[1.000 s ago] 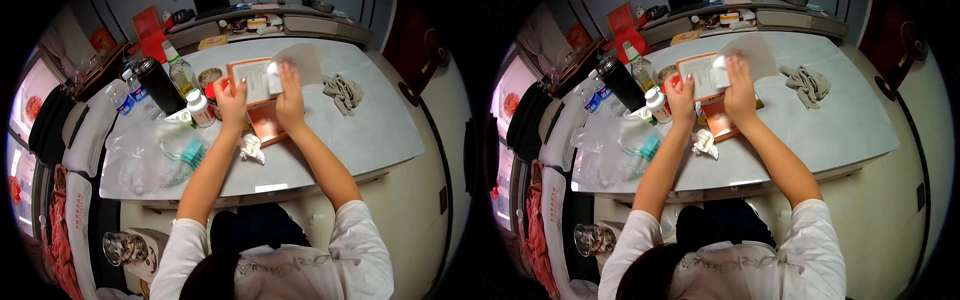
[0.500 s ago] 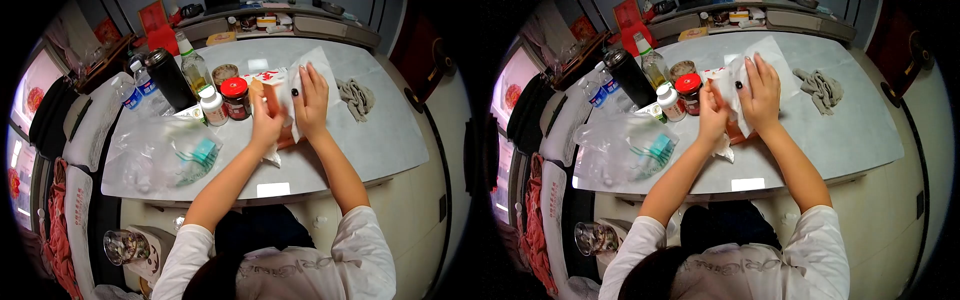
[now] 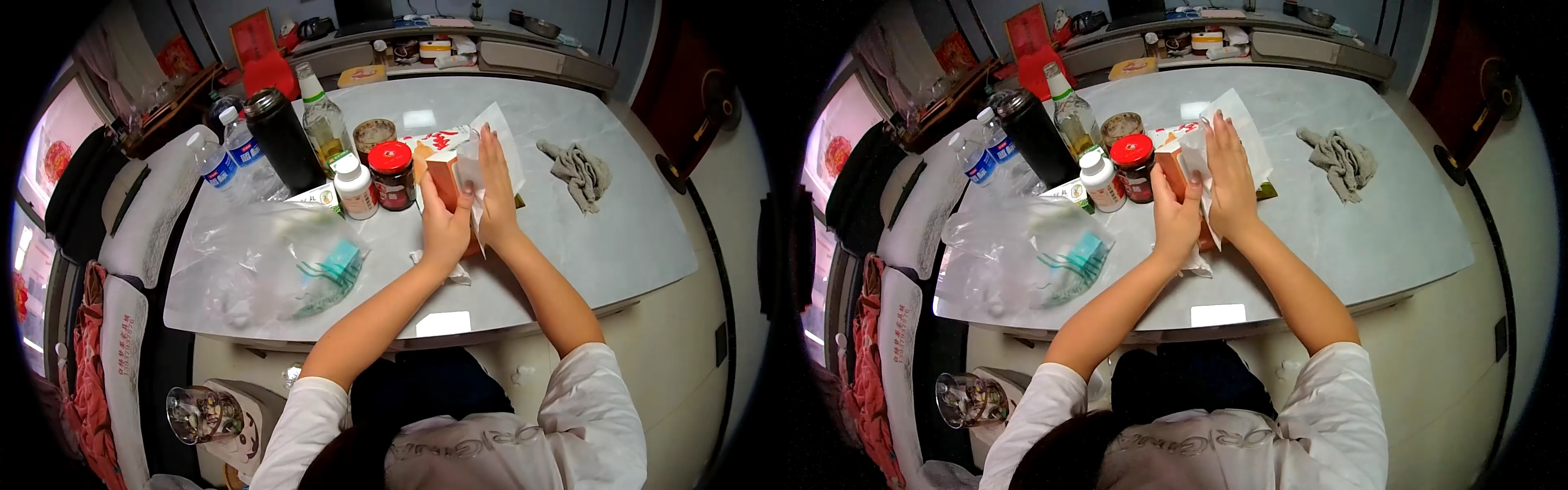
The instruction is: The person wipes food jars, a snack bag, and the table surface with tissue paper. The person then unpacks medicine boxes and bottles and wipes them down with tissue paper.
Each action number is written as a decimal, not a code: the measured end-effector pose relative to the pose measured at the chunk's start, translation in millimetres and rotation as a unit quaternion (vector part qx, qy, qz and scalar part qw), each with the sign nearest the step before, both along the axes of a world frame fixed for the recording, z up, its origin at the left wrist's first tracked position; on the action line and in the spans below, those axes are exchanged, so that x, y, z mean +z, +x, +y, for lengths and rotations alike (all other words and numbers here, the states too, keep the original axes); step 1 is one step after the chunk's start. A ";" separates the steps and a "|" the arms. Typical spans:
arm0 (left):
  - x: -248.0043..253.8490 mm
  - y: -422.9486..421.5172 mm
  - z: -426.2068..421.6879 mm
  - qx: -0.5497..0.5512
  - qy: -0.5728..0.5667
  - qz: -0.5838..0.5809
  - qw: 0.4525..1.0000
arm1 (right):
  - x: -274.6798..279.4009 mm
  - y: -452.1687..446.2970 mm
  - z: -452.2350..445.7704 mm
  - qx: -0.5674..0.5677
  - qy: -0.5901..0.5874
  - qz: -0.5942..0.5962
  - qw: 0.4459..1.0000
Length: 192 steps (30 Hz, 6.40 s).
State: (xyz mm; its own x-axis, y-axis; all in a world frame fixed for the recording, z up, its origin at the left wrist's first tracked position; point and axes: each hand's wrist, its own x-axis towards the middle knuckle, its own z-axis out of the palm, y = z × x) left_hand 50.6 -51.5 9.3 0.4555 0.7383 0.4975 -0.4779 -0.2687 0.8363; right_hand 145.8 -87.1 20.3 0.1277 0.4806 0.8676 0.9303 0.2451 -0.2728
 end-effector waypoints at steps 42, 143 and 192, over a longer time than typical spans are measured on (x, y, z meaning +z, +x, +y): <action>18.5 -8.3 -17.1 -0.122 0.051 0.017 0.991 | 7.9 77.1 -12.0 0.152 0.177 0.599 0.766; 20.1 -13.9 15.5 -0.367 -0.381 -0.054 0.847 | 19.3 19.4 -17.7 0.098 -0.203 -0.085 0.970; 10.1 -14.8 48.3 -0.104 -0.227 -0.110 0.962 | -1.5 11.6 -9.5 0.197 -0.252 0.491 0.811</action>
State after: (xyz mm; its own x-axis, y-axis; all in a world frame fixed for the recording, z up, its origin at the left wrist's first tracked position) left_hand 35.7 -3.2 19.4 0.5381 0.8062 0.2459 -0.6606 0.2222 0.7170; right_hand 157.3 -96.5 18.9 0.3886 0.9132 0.1225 0.0819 0.0982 -0.9918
